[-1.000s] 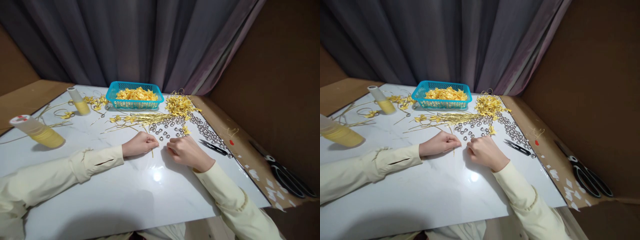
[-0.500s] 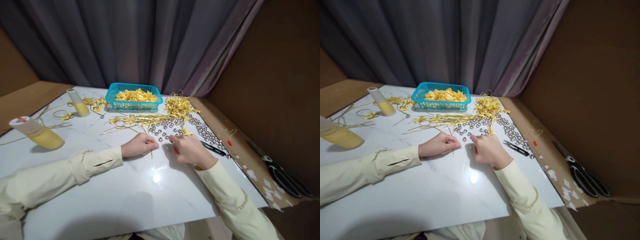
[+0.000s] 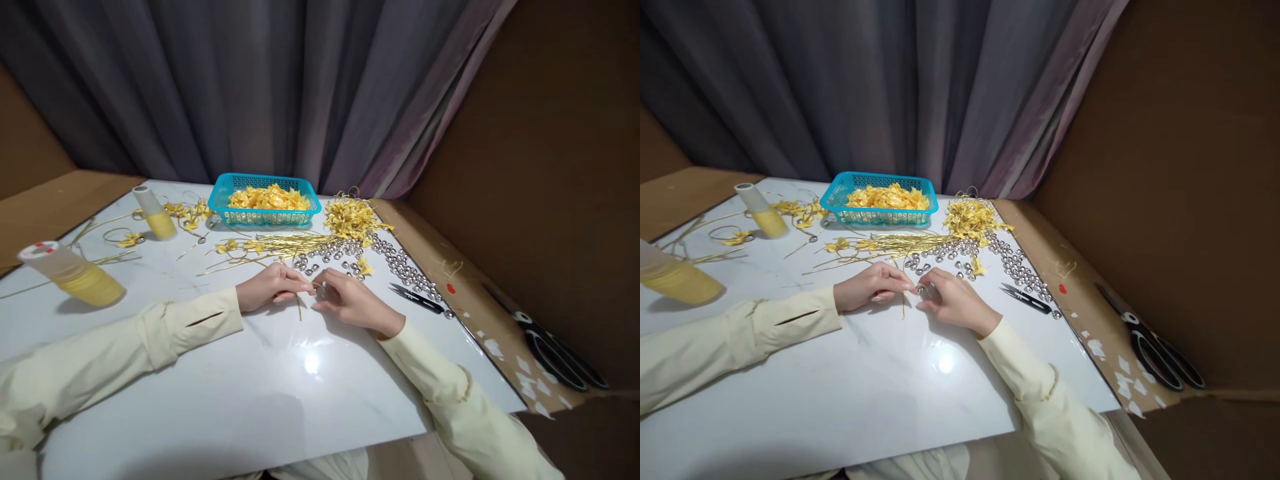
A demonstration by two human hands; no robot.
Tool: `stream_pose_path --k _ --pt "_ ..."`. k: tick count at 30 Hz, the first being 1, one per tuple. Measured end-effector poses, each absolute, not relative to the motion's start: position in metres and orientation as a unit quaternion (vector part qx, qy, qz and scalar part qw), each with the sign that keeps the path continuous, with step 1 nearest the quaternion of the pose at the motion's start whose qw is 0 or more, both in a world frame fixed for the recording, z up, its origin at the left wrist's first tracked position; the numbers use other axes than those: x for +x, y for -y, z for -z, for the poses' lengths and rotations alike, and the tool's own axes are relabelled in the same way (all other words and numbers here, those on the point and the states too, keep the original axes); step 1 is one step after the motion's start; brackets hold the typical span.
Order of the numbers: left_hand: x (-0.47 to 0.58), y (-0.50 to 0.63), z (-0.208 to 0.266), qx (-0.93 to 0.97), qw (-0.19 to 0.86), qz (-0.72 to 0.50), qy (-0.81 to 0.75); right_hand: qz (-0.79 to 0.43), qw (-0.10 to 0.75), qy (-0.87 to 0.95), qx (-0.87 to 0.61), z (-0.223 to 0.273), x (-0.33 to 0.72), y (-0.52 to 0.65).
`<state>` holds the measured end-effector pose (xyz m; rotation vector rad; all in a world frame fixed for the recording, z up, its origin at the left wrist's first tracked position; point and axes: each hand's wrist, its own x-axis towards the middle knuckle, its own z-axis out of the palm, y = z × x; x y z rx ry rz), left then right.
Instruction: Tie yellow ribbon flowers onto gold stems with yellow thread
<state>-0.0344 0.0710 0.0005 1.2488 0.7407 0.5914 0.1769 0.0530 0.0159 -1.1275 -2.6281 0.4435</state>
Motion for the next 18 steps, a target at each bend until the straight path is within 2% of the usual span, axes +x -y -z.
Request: stream_pose_path --k 6,11,18 --pt "-0.038 -0.074 0.002 0.438 0.808 -0.305 -0.25 -0.153 0.142 0.913 -0.349 -0.006 0.162 -0.05" --pt "-0.045 -0.08 -0.008 0.398 0.808 -0.372 -0.223 -0.121 0.13 0.925 -0.335 -0.004 0.157 -0.045" --pt "-0.054 -0.072 -0.053 0.372 0.805 -0.411 -0.212 -0.019 0.146 0.918 -0.368 -0.007 0.165 -0.049"
